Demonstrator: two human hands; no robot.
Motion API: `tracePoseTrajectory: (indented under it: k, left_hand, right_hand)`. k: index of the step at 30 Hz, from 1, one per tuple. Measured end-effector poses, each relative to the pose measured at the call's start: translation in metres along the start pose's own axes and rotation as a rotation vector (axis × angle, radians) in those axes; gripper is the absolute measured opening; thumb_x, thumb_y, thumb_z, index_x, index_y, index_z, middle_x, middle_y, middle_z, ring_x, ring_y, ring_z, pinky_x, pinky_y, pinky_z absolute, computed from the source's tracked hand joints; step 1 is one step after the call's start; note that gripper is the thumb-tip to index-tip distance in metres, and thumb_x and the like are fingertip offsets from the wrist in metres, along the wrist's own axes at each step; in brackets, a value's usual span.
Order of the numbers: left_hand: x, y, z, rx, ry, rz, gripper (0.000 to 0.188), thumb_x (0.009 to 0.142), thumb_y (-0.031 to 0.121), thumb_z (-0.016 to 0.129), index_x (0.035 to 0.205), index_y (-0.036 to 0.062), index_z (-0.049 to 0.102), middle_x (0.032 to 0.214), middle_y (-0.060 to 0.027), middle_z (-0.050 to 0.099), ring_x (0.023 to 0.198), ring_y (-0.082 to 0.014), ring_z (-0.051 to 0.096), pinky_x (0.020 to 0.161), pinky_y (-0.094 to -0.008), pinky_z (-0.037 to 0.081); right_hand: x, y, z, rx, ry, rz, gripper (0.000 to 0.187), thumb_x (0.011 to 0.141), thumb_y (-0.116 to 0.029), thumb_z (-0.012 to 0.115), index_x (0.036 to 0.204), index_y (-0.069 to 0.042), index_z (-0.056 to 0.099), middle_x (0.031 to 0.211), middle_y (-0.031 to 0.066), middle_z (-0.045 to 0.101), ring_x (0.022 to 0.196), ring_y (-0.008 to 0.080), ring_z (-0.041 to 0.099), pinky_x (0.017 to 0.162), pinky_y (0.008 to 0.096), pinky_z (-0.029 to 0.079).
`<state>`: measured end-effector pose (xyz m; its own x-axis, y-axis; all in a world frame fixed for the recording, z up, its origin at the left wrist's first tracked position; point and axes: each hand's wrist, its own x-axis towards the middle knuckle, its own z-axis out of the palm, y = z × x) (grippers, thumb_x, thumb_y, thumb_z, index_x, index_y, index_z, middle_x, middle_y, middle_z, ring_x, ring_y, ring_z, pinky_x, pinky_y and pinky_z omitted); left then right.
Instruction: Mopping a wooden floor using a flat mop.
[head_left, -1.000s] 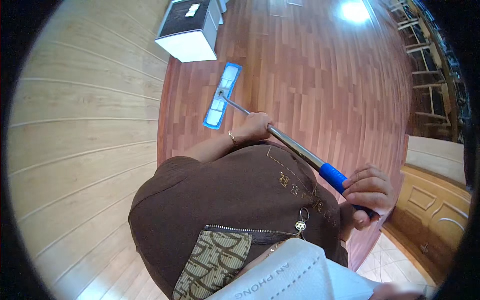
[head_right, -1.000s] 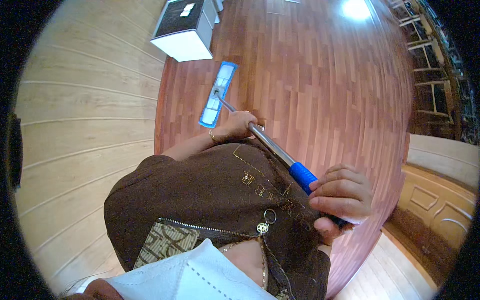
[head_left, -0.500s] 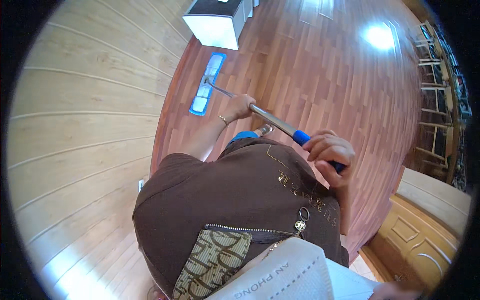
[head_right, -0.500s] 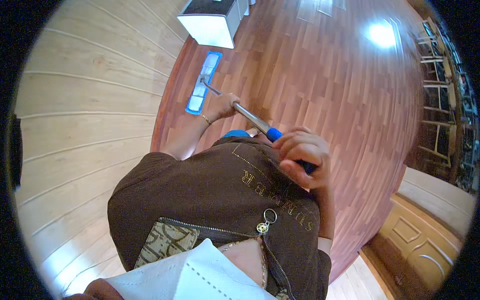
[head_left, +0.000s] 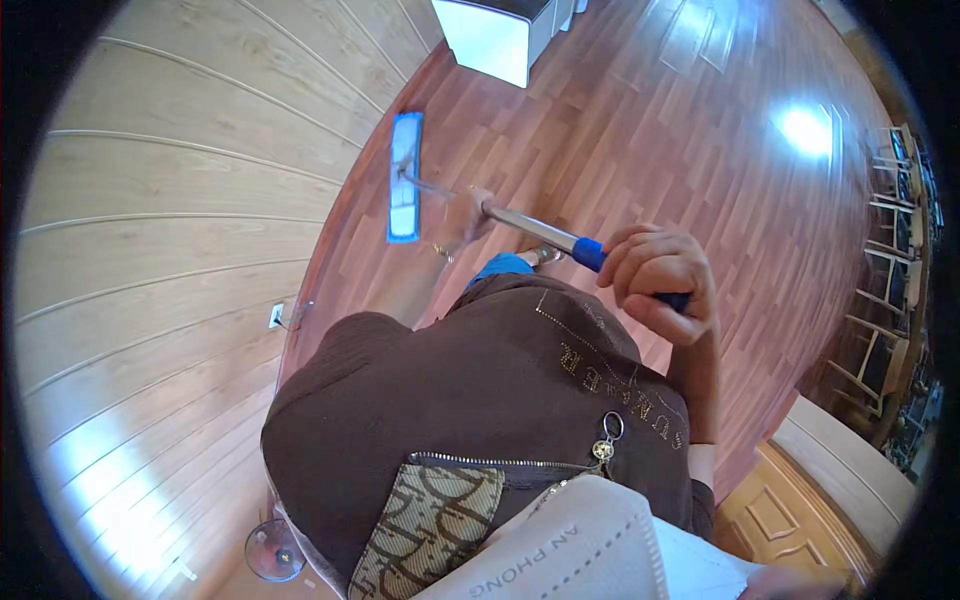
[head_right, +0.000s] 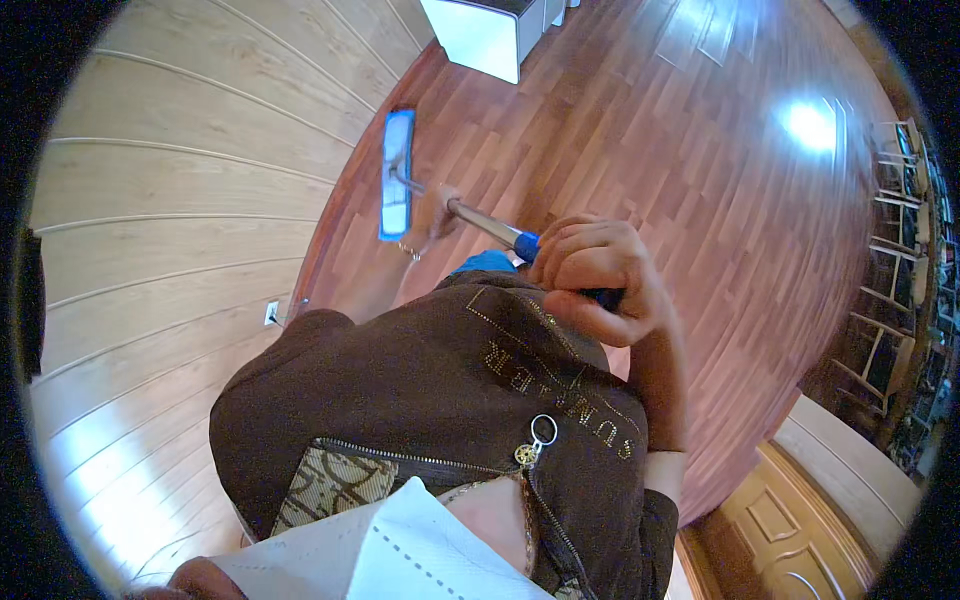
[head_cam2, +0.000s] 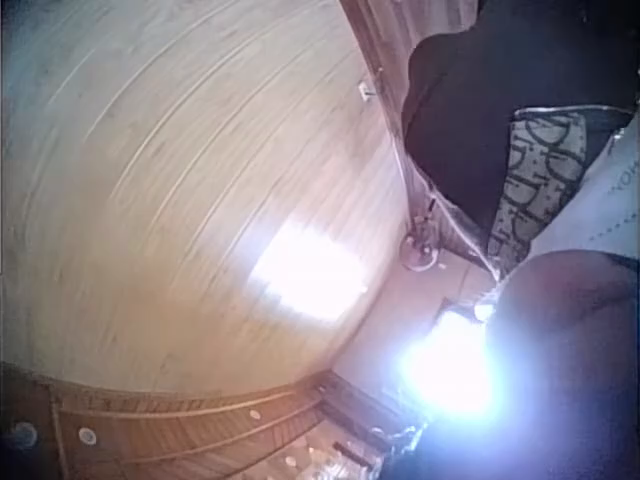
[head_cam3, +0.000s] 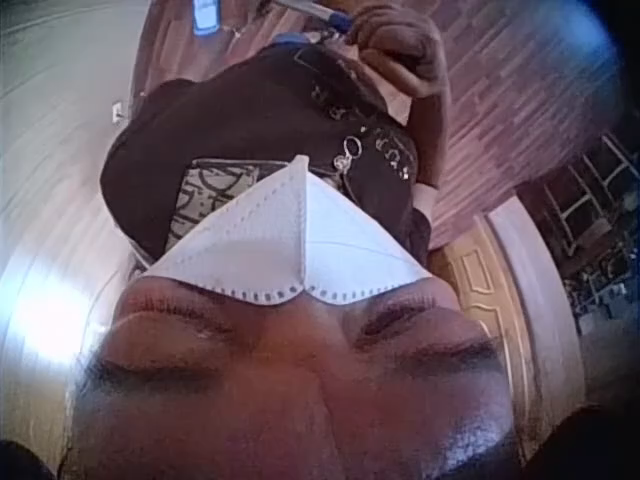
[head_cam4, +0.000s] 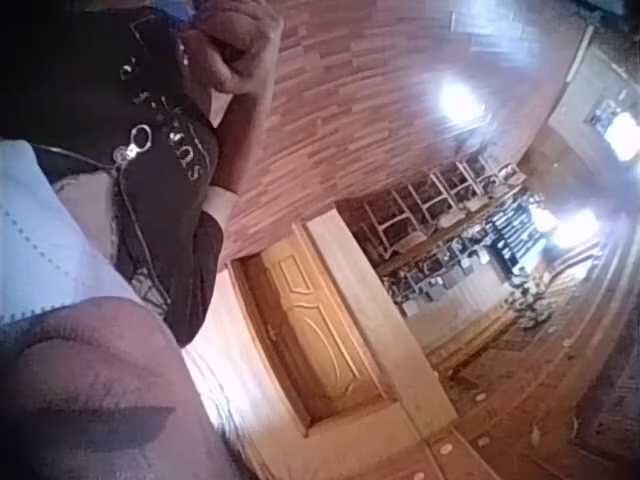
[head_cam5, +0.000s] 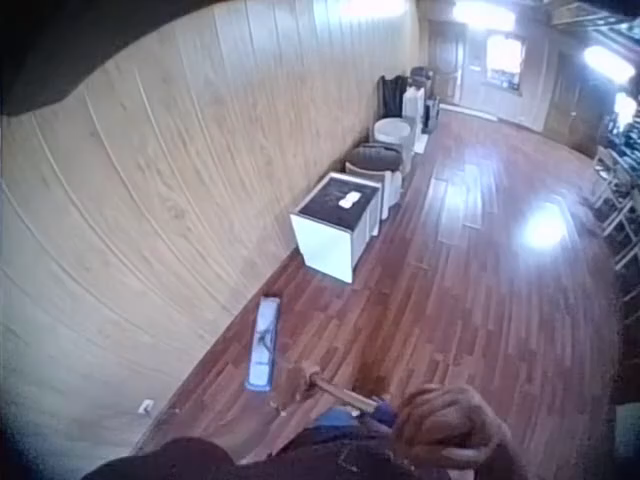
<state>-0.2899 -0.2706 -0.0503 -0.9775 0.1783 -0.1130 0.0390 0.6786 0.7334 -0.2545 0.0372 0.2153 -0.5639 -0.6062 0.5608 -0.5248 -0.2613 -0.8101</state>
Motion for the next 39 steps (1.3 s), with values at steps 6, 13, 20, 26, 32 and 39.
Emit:
tracePoseTrajectory:
  k: [6, 13, 20, 26, 32, 39]
  left_hand:
    - [-0.063, -0.006, 0.024, 0.080, 0.310, 0.194, 0.030, 0.063, 0.021, 0.075, 0.065, 0.0072, 0.049, 0.066, -0.0153, 0.052, 0.070, -0.0356, 0.056, 0.059, -0.0461, 0.042]
    - [-0.097, -0.051, 0.022, 0.211, 0.065, 0.054, 0.030, 0.064, 0.027, 0.075, 0.065, 0.0080, 0.053, 0.066, -0.0155, 0.056, 0.069, -0.0366, 0.058, 0.060, -0.0473, 0.042]
    - [-0.048, -0.005, 0.027, 0.133, -0.010, 0.285, 0.017, 0.066, 0.019, 0.071, 0.066, 0.0077, 0.058, 0.066, -0.0180, 0.058, 0.065, -0.0394, 0.058, 0.056, -0.0476, 0.043]
    - [0.009, 0.082, 0.038, 0.211, -0.250, 0.363, 0.015, 0.065, 0.024, 0.069, 0.072, 0.0119, 0.066, 0.073, -0.0159, 0.064, 0.073, -0.0363, 0.064, 0.065, -0.0485, 0.047]
    - [0.046, 0.130, 0.060, 0.271, -0.476, 0.516, 0.014, 0.067, 0.024, 0.068, 0.072, 0.0112, 0.066, 0.077, -0.0150, 0.066, 0.079, -0.0372, 0.064, 0.070, -0.0484, 0.050]
    - [0.109, 0.085, 0.097, -0.058, -0.400, 0.689, 0.020, 0.068, 0.023, 0.070, 0.069, 0.0064, 0.059, 0.071, -0.0165, 0.060, 0.074, -0.0381, 0.060, 0.064, -0.0463, 0.047]
  right_hand:
    - [0.000, 0.006, -0.001, 0.213, -0.019, 0.027, 0.016, 0.071, -0.013, 0.064, 0.059, -0.006, 0.056, 0.060, 0.0064, 0.061, 0.062, 0.0255, 0.065, 0.073, 0.0422, 0.050]
    - [-0.007, 0.026, 0.012, 0.313, -0.063, 0.192, 0.021, 0.086, -0.012, 0.065, 0.074, 0.004, 0.064, 0.072, 0.0135, 0.065, 0.072, 0.0233, 0.064, 0.069, 0.0339, 0.050]
    - [-0.016, -0.013, -0.004, 0.168, 0.043, 0.130, 0.018, 0.080, -0.006, 0.061, 0.066, 0.005, 0.060, 0.067, 0.0159, 0.062, 0.066, 0.0276, 0.065, 0.067, 0.0361, 0.051]
    - [-0.016, -0.089, -0.005, -0.115, 0.213, -0.093, 0.024, 0.071, -0.013, 0.067, 0.056, -0.002, 0.052, 0.059, 0.0119, 0.059, 0.056, 0.0281, 0.064, 0.060, 0.0362, 0.054]
    - [-0.009, -0.117, 0.007, -0.303, -0.005, -0.231, 0.025, 0.072, -0.015, 0.071, 0.058, -0.005, 0.053, 0.062, 0.0094, 0.059, 0.055, 0.0265, 0.062, 0.056, 0.0357, 0.052]
    - [0.015, -0.067, 0.032, -0.255, -0.073, -0.223, 0.017, 0.076, -0.014, 0.075, 0.073, -0.005, 0.060, 0.067, 0.0079, 0.062, 0.060, 0.0274, 0.063, 0.056, 0.0361, 0.051]
